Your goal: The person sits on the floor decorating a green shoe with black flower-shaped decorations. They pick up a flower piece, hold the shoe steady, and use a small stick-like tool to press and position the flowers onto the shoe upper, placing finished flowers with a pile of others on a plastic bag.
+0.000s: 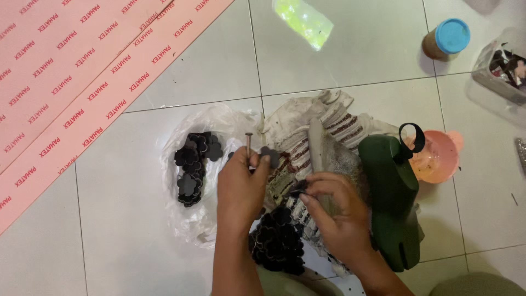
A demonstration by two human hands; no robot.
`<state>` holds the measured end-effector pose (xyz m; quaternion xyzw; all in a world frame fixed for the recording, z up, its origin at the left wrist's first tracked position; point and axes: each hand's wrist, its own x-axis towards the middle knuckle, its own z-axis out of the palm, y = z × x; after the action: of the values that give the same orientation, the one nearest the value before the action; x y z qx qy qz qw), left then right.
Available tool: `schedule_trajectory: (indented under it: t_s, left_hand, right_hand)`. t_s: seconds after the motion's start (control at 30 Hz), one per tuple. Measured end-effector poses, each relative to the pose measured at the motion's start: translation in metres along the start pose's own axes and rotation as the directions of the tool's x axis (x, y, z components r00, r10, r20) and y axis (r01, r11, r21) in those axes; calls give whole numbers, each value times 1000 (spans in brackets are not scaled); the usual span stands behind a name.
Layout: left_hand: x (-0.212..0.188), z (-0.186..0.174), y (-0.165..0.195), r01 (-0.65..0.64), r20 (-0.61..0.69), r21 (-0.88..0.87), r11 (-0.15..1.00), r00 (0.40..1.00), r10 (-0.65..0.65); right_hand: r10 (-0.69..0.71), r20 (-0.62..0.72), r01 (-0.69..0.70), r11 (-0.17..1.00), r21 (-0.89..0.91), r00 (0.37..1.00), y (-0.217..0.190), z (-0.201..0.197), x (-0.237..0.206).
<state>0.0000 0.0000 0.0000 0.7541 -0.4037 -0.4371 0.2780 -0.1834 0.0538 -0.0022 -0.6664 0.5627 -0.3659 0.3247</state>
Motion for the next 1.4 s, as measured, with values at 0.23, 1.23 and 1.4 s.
schedule_trajectory:
  t_s: [0.23,1.23,1.4]
  left_hand:
    - [-6,-2,9,44,344,-79,996,939,-14]
    - [-6,6,17,-18,321,33,999,947,6]
    - [-3,15,13,-2,407,-70,998,913,31]
  right_hand:
    - [523,117,-486,656,577,844,39,9,-8]
    - [457,-28,-423,843,334,889,34,6,1]
    - [47,-116,-48,999,-6,992,13,6,-5]
